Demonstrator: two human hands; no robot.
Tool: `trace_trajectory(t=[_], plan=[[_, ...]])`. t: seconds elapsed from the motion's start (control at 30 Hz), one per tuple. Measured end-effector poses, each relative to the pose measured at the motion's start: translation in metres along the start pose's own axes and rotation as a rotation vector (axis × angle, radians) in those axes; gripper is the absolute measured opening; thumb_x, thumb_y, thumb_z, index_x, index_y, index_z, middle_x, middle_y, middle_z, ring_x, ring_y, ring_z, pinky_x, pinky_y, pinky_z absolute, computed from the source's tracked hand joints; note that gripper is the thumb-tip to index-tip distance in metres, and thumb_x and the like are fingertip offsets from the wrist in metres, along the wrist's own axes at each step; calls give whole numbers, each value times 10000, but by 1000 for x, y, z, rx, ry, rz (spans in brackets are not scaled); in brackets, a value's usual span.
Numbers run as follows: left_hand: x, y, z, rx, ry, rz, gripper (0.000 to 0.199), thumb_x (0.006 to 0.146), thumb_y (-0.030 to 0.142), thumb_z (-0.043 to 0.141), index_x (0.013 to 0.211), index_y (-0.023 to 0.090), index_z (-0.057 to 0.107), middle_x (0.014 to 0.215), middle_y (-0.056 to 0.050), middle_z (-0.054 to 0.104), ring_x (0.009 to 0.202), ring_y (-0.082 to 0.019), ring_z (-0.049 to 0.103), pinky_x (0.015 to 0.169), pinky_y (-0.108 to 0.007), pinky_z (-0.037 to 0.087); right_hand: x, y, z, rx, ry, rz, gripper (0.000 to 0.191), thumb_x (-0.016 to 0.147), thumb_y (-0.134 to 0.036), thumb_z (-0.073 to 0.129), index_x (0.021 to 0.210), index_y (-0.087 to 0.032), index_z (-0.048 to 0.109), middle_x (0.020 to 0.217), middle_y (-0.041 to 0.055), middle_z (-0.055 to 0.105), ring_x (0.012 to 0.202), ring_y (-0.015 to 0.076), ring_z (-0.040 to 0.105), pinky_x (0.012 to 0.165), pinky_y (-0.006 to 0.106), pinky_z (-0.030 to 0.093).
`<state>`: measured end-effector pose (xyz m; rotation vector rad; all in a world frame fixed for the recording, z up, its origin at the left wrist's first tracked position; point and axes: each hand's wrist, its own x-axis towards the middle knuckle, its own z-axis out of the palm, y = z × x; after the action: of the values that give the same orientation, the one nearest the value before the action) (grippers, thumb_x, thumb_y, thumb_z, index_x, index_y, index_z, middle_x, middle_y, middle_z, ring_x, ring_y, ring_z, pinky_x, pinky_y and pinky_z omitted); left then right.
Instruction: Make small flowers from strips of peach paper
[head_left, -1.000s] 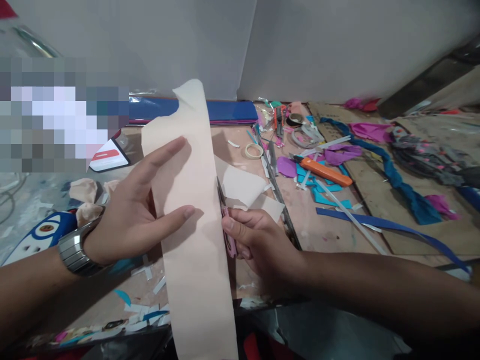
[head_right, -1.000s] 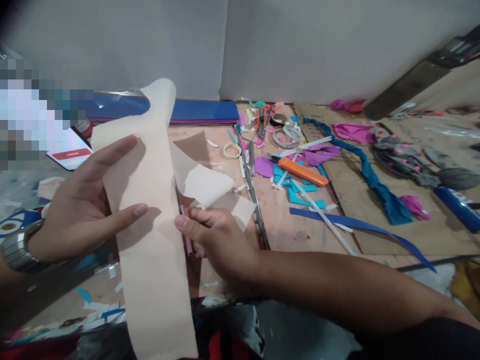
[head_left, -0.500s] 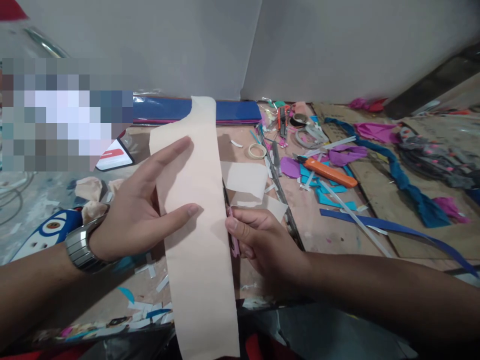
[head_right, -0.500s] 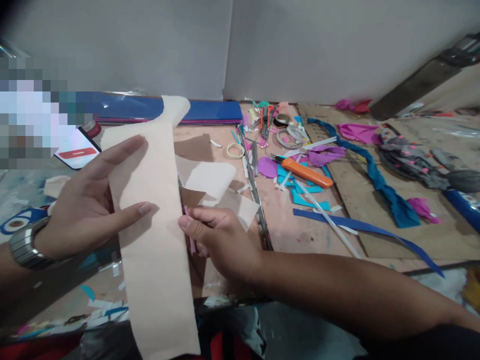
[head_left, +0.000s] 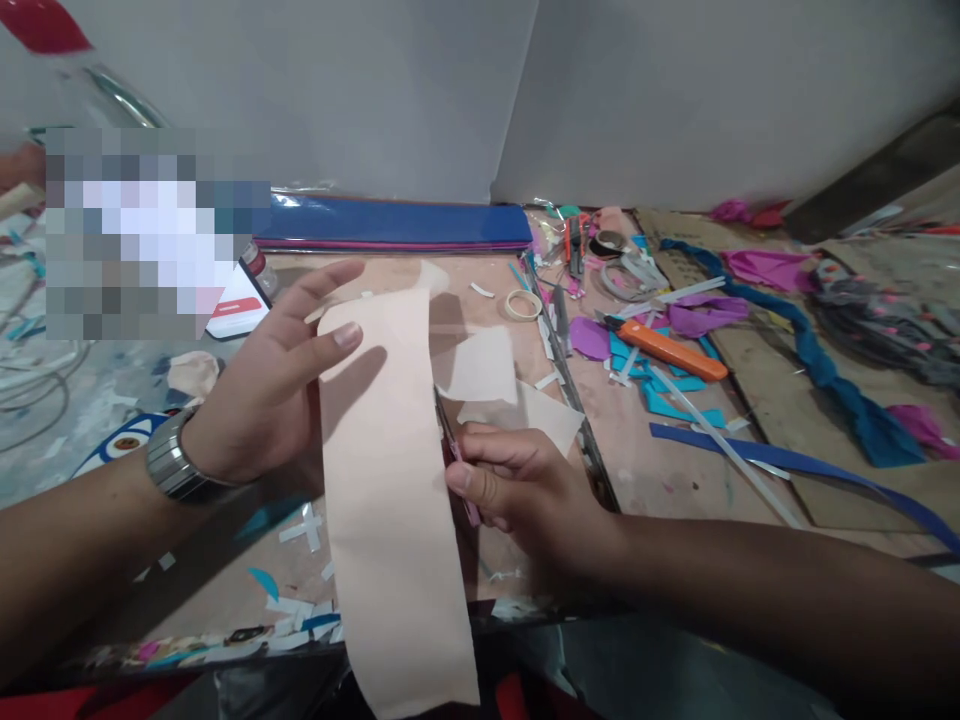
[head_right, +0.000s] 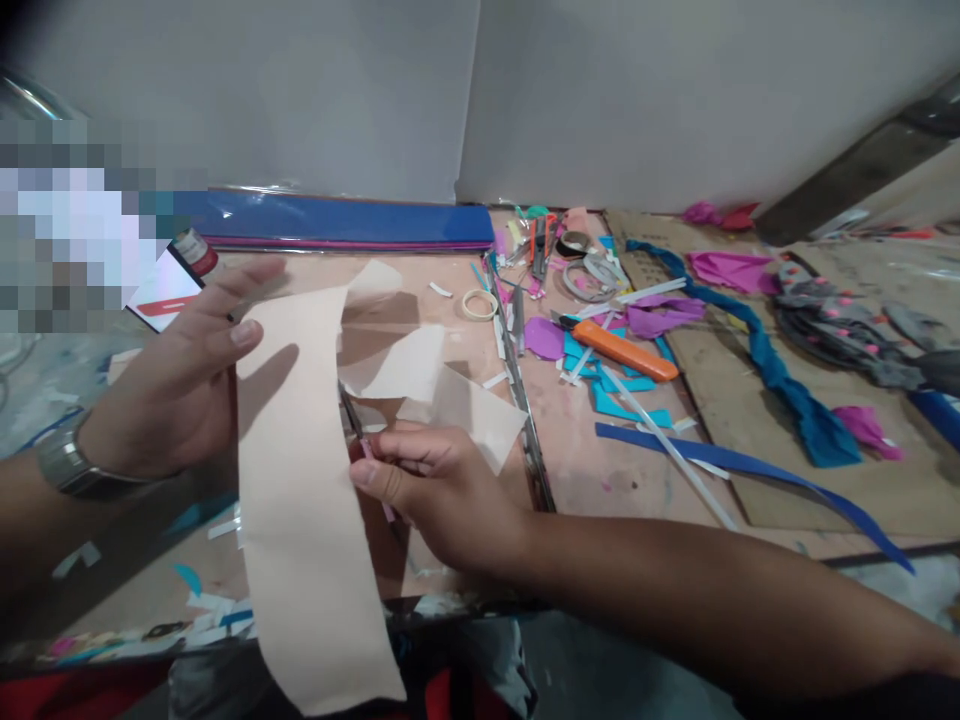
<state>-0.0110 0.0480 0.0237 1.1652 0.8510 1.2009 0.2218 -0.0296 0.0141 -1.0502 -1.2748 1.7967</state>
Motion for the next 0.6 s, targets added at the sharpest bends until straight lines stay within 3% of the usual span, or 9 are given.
trace_trajectory(t=[0.13, 0.23, 0.4, 0.6], plan=[[2, 2, -5, 21, -23, -55, 550, 934, 353, 758, 1445, 314, 557, 1227, -52, 760, 902, -236, 797, 687, -322, 667, 1, -3, -1, -88, -35, -61, 395, 947, -439, 746, 664, -179, 654, 734, 4, 516, 686, 139, 508, 580, 269, 389], [2, 2, -5, 7, -25, -81, 646, 859, 266, 845, 1441, 375, 587, 1293, -20, 753, 879, -204, 798, 662, -277, 672, 1, -4, -1, -115, -46, -66, 393, 957, -436, 739, 671, -177, 661, 731, 6, 518, 705, 145, 507, 591, 272, 387], [-1, 5, 0, -32, 9, -126, 672, 754, 217, 924, 1372, 340, 690, 1266, -34, 768, 797, -160, 778, 628, -237, 677, -1, 1, 1, 55, -64, 5, 319, 921, -459, 782, 804, -171, 709, 777, 0, 536, 683, 129, 479, 591, 266, 376], [-2, 2, -2, 39, 12, -32, 613, 749, 231, 932, 1310, 370, 729, 1359, -10, 721, 946, -197, 773, 669, -253, 683, -2, 3, -1, 130, -175, 13, 387, 960, -463, 738, 729, -175, 623, 640, -35, 534, 561, 95, 459, 545, 250, 339]])
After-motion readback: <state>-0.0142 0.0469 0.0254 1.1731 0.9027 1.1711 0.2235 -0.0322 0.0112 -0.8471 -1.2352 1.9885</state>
